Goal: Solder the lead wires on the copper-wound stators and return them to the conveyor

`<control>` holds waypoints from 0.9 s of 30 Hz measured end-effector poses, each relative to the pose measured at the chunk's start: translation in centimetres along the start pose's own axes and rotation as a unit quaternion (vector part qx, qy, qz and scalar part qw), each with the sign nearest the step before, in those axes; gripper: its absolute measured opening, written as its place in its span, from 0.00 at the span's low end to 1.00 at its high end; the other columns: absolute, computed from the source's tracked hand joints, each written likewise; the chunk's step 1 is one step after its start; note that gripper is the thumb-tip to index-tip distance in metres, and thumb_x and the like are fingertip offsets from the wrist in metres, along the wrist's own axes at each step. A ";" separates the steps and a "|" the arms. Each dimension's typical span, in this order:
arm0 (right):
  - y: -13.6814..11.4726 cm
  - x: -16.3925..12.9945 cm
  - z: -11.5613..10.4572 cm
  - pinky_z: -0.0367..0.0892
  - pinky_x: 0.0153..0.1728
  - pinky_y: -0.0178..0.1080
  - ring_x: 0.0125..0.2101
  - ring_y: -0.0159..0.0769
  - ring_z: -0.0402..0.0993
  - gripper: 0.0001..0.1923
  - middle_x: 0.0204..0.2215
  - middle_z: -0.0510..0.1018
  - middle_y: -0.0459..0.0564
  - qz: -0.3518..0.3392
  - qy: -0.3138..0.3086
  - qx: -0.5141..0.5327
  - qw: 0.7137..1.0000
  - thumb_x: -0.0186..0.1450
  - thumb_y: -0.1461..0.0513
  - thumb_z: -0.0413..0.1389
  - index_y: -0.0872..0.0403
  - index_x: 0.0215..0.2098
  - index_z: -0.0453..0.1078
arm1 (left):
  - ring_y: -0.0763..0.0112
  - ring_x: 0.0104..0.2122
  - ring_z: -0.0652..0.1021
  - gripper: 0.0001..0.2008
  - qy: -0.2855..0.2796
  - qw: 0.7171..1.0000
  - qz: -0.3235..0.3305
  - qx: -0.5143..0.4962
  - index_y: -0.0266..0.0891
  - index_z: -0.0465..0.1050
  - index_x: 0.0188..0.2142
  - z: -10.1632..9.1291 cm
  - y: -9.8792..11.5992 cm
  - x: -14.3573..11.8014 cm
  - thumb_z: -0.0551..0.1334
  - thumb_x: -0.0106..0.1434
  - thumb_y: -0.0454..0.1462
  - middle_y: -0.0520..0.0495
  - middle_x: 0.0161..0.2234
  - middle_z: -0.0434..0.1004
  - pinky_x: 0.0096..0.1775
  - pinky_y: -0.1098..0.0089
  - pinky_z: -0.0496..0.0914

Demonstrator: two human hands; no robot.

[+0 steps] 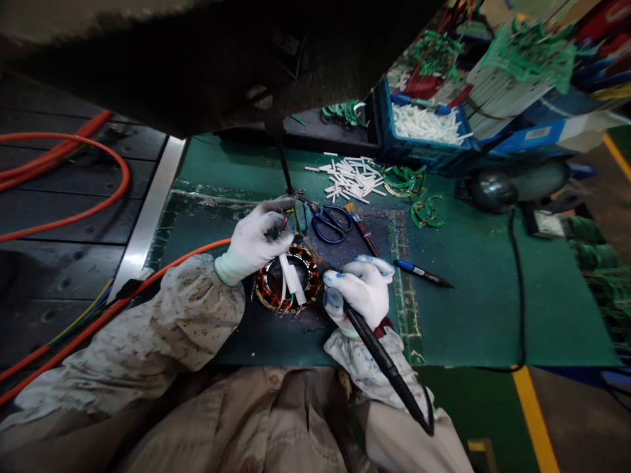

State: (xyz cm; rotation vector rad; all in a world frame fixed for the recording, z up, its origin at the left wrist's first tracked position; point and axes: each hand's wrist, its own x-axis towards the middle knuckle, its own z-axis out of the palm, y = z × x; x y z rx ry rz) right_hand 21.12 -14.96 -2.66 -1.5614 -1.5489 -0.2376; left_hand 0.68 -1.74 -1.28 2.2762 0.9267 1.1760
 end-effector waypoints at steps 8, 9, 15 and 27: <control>0.1 0.9 1.1 0.65 0.44 0.51 0.29 0.37 0.68 0.18 0.22 0.67 0.45 -0.046 0.074 0.053 0.995 0.66 0.46 0.51 0.46 0.27 0.69 | 0.64 0.55 0.78 0.02 -0.011 1.000 -0.006 -0.005 0.41 0.71 0.35 -0.1 0.1 0.1 0.63 0.64 0.37 0.44 0.54 0.78 0.52 0.64 0.75; -0.1 1.0 1.2 0.65 0.44 0.51 0.29 0.37 0.68 0.18 0.22 0.67 0.44 -0.047 0.082 0.056 0.994 0.66 0.45 0.51 0.46 0.27 0.69 | 0.64 0.55 0.78 0.02 -0.010 1.000 -0.005 -0.004 0.41 0.72 0.35 -0.1 0.1 0.1 0.63 0.64 0.37 0.44 0.54 0.78 0.53 0.64 0.75; -2.0 2.9 1.6 0.68 0.41 0.48 0.29 0.36 0.73 0.13 0.25 0.75 0.44 -0.057 0.082 0.095 0.990 0.70 0.49 0.50 0.45 0.38 0.73 | 0.64 0.55 0.78 0.01 -0.007 1.000 0.000 0.004 0.41 0.73 0.34 0.2 -0.1 0.1 0.64 0.62 0.35 0.45 0.54 0.78 0.52 0.66 0.75; -4.3 6.6 4.2 0.74 0.54 0.49 0.49 0.42 0.77 0.18 0.48 0.78 0.47 0.029 -0.065 0.218 0.973 0.66 0.64 0.57 0.44 0.54 0.67 | 0.63 0.55 0.78 0.03 -0.016 1.000 -0.007 0.022 0.40 0.75 0.37 -0.1 0.0 0.1 0.64 0.61 0.35 0.44 0.55 0.77 0.54 0.65 0.75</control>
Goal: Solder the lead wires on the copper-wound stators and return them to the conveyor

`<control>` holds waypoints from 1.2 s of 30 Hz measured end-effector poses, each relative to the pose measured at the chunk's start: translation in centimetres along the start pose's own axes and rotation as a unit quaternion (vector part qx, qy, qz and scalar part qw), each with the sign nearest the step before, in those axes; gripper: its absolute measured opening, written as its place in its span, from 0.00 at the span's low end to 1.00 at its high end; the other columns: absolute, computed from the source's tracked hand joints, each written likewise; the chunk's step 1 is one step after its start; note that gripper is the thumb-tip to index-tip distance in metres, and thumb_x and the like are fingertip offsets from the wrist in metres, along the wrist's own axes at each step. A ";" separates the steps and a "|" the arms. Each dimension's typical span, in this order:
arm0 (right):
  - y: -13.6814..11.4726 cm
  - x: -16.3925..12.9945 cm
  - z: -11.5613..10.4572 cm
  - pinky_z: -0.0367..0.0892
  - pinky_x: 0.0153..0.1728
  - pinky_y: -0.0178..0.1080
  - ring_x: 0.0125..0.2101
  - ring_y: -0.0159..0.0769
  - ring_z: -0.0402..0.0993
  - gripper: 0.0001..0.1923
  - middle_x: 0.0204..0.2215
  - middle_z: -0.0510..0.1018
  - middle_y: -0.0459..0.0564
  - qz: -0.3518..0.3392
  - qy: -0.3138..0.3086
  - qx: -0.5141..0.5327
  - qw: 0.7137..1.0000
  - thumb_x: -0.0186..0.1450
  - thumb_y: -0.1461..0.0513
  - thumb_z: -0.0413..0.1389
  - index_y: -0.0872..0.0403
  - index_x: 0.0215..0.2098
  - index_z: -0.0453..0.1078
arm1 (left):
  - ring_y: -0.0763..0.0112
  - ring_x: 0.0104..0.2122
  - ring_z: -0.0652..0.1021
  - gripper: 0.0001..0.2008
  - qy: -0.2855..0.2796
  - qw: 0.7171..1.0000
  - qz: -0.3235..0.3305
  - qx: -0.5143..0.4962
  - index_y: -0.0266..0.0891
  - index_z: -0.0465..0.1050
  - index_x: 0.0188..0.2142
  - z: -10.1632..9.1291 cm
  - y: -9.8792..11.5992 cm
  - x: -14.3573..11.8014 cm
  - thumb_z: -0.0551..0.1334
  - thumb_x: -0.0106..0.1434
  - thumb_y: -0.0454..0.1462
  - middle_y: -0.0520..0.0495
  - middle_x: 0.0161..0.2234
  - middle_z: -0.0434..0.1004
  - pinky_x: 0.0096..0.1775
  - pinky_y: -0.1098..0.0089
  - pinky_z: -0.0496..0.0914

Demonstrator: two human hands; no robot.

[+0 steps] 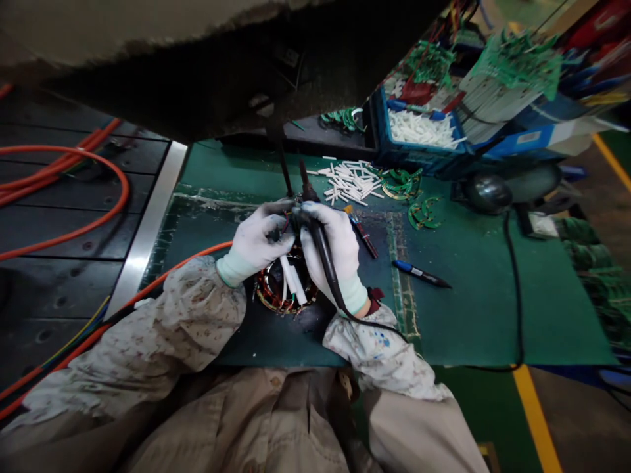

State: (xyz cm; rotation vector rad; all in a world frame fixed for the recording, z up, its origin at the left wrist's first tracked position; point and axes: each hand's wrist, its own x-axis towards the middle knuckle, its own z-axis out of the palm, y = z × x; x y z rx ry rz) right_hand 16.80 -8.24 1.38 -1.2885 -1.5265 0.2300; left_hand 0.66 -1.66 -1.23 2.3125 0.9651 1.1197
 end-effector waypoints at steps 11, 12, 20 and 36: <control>2.1 -2.7 -0.5 0.72 0.56 0.51 0.51 0.41 0.76 0.20 0.49 0.78 0.48 0.040 -0.028 -0.031 0.998 0.66 0.64 0.56 0.44 0.55 0.66 | 0.63 0.55 0.78 0.02 -0.017 1.000 -0.023 0.002 0.40 0.73 0.35 -0.4 0.5 0.2 0.64 0.61 0.35 0.44 0.55 0.77 0.54 0.65 0.74; 2.2 -2.9 -0.5 0.72 0.55 0.50 0.51 0.41 0.76 0.20 0.49 0.79 0.48 0.035 -0.033 -0.039 0.998 0.66 0.65 0.56 0.44 0.55 0.66 | 0.63 0.55 0.78 0.03 -0.020 0.999 -0.027 0.002 0.40 0.73 0.35 -0.4 0.5 0.3 0.64 0.61 0.35 0.44 0.55 0.77 0.54 0.65 0.74; 1.8 -3.3 -1.3 0.71 0.44 0.46 0.40 0.40 0.77 0.17 0.39 0.80 0.46 -0.061 0.049 -0.138 0.987 0.65 0.58 0.60 0.43 0.53 0.70 | 0.66 0.53 0.79 0.05 -0.009 1.000 -0.016 -0.021 0.41 0.73 0.38 -0.5 0.3 0.5 0.61 0.66 0.39 0.45 0.53 0.78 0.52 0.65 0.74; 1.0 -4.2 -3.5 0.66 0.39 0.49 0.22 0.35 0.69 0.10 0.19 0.72 0.40 -0.150 0.118 -0.070 0.979 0.69 0.52 0.53 0.42 0.37 0.75 | 0.67 0.49 0.80 0.02 -0.033 0.999 -0.012 -0.012 0.41 0.69 0.35 -0.7 0.0 0.6 0.60 0.65 0.37 0.44 0.51 0.79 0.48 0.67 0.74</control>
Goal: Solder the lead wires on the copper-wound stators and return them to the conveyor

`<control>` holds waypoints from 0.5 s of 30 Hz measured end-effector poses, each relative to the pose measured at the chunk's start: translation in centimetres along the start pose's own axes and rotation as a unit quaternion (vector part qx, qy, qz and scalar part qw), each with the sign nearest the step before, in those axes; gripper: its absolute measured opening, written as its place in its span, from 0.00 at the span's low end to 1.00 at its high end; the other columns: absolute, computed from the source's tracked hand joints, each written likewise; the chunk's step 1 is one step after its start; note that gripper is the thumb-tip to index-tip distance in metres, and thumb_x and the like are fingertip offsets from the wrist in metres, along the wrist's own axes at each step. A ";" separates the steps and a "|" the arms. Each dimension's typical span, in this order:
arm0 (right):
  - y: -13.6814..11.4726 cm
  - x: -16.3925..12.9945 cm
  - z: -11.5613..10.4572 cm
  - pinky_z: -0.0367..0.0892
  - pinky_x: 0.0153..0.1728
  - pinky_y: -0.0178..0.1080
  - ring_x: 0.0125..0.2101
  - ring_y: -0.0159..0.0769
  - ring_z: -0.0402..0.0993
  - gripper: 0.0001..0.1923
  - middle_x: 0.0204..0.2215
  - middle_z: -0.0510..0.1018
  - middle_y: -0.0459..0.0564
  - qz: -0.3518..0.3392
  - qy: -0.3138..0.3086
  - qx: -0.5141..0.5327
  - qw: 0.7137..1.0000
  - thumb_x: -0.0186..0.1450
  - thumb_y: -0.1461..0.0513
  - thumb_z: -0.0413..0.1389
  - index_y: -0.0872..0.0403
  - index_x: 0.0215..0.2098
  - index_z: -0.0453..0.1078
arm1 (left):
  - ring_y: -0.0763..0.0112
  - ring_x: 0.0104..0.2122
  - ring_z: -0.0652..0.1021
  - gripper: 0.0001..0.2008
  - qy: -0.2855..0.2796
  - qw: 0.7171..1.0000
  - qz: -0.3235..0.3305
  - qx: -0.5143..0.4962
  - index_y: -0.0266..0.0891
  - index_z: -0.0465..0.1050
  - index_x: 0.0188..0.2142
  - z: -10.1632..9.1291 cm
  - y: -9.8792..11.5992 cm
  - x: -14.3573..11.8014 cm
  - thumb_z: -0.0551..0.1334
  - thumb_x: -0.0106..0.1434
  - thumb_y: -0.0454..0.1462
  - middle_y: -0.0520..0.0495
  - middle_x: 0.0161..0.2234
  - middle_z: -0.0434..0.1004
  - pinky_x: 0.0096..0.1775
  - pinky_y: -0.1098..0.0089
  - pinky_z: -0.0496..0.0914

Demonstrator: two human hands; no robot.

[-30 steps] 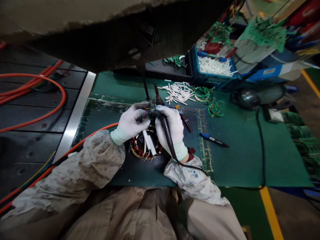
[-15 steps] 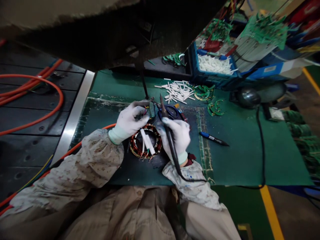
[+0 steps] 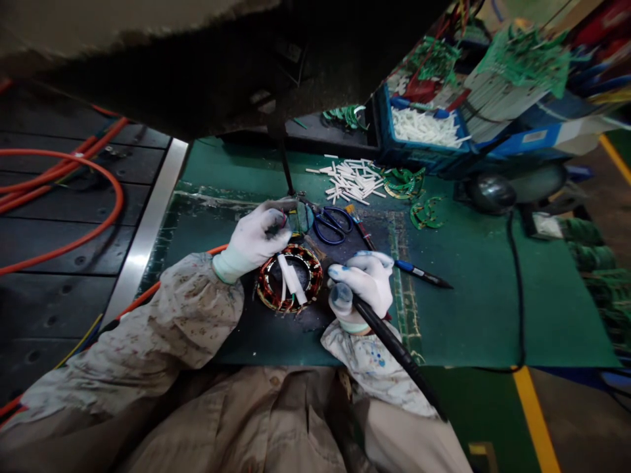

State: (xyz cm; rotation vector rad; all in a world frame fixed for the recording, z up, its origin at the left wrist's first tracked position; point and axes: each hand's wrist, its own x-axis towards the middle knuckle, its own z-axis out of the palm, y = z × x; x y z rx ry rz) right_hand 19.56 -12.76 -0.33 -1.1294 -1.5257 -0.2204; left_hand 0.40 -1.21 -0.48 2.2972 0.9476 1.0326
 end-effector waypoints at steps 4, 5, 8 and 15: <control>0.1 0.0 0.0 0.66 0.39 0.49 0.22 0.34 0.69 0.10 0.19 0.72 0.40 0.007 0.000 -0.003 1.000 0.69 0.51 0.53 0.42 0.36 0.75 | 0.68 0.48 0.80 0.02 0.010 1.000 0.012 -0.005 0.40 0.69 0.35 0.1 0.0 0.0 0.61 0.64 0.36 0.43 0.50 0.79 0.47 0.68 0.75; 0.1 0.0 0.0 0.66 0.38 0.49 0.22 0.34 0.69 0.09 0.19 0.72 0.40 0.008 -0.001 -0.004 1.000 0.68 0.51 0.54 0.42 0.36 0.75 | 0.67 0.49 0.80 0.01 0.014 1.000 0.015 -0.007 0.40 0.69 0.35 0.1 0.0 0.0 0.61 0.65 0.35 0.43 0.51 0.79 0.48 0.68 0.75; 0.1 0.0 0.1 0.66 0.39 0.49 0.22 0.35 0.69 0.08 0.19 0.72 0.40 0.003 -0.001 -0.004 1.000 0.68 0.53 0.53 0.41 0.38 0.75 | 0.66 0.52 0.79 0.01 0.013 1.000 0.013 -0.005 0.41 0.69 0.36 0.1 0.0 -0.1 0.61 0.65 0.35 0.43 0.52 0.79 0.50 0.66 0.75; 0.2 0.0 0.2 0.65 0.39 0.49 0.21 0.35 0.67 0.11 0.18 0.71 0.40 -0.017 0.003 0.011 1.000 0.71 0.53 0.51 0.40 0.43 0.75 | 0.65 0.54 0.79 0.03 0.010 1.000 0.012 -0.013 0.41 0.70 0.35 0.1 0.1 -0.1 0.62 0.65 0.37 0.43 0.54 0.78 0.51 0.65 0.75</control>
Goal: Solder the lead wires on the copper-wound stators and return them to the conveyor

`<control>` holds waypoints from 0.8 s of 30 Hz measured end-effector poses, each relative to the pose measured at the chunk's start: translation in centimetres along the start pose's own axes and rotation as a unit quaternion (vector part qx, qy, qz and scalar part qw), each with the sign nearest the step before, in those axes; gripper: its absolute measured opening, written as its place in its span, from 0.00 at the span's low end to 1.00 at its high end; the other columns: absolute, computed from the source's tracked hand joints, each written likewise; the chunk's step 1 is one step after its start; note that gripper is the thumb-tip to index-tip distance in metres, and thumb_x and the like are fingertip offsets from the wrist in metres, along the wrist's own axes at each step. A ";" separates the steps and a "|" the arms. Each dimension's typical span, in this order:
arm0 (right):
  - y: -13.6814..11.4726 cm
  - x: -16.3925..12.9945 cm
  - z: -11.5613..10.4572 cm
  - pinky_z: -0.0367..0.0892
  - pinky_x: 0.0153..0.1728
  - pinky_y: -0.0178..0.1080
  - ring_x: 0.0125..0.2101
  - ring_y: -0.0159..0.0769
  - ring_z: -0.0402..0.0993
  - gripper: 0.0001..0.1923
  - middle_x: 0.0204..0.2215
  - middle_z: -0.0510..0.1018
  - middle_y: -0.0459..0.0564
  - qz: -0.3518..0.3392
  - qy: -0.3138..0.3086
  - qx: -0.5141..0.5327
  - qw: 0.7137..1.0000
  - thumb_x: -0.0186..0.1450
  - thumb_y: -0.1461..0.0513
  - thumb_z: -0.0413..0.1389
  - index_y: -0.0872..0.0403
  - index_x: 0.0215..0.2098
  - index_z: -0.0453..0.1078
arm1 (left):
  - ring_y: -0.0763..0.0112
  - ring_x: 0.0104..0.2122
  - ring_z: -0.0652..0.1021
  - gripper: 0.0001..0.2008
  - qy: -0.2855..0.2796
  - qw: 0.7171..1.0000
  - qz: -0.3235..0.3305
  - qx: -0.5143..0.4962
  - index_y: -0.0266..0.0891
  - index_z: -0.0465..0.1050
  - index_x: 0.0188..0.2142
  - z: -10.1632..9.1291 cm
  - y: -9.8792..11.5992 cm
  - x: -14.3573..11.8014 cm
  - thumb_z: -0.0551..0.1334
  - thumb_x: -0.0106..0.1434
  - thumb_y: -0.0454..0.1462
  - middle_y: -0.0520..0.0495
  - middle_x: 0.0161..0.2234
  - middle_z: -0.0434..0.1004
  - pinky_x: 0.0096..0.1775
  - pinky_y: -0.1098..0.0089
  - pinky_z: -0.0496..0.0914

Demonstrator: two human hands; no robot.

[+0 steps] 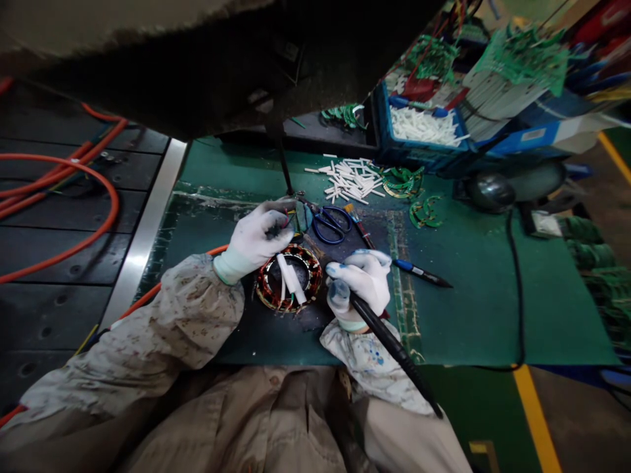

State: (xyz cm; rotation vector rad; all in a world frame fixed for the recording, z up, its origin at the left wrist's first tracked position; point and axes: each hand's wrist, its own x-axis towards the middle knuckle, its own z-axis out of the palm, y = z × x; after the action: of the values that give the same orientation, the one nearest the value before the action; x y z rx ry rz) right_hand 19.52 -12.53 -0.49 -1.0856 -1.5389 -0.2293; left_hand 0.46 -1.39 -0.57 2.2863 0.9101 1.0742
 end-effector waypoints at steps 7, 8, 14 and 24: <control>-0.2 1.3 1.3 0.67 0.42 0.47 0.30 0.37 0.74 0.09 0.28 0.78 0.43 0.056 -0.009 -0.005 0.998 0.70 0.54 0.55 0.43 0.45 0.75 | 0.64 0.54 0.79 0.02 -0.001 1.000 0.005 0.009 0.41 0.72 0.36 0.1 -0.1 -0.1 0.62 0.65 0.37 0.44 0.53 0.78 0.52 0.64 0.75; -0.3 1.7 1.7 0.68 0.42 0.46 0.33 0.37 0.75 0.09 0.32 0.80 0.44 0.069 -0.032 -0.004 0.997 0.69 0.55 0.56 0.43 0.46 0.74 | 0.64 0.54 0.78 0.02 0.000 1.000 0.008 0.012 0.40 0.72 0.36 0.1 -0.1 -0.1 0.62 0.65 0.37 0.44 0.53 0.78 0.52 0.64 0.75; -0.6 3.4 4.1 0.75 0.43 0.42 0.41 0.39 0.77 0.21 0.41 0.78 0.47 0.052 -0.102 -0.045 0.992 0.64 0.65 0.59 0.42 0.54 0.69 | 0.63 0.55 0.77 0.07 -0.029 0.999 -0.010 0.044 0.42 0.75 0.41 -0.2 0.2 0.0 0.63 0.62 0.35 0.46 0.55 0.76 0.54 0.66 0.74; 0.1 2.2 3.4 0.76 0.47 0.47 0.43 0.40 0.78 0.21 0.43 0.77 0.49 0.104 -0.104 -0.043 0.988 0.63 0.65 0.59 0.43 0.54 0.69 | 0.62 0.55 0.78 0.03 -0.018 0.999 -0.036 0.010 0.41 0.73 0.37 -0.3 0.2 0.2 0.63 0.63 0.37 0.45 0.53 0.77 0.54 0.63 0.74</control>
State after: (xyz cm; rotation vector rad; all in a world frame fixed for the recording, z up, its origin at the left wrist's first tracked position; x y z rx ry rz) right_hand 17.58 -9.10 0.39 -1.3632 -1.5968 -0.0390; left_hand 0.38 -1.38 -0.14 2.2631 0.9841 0.9954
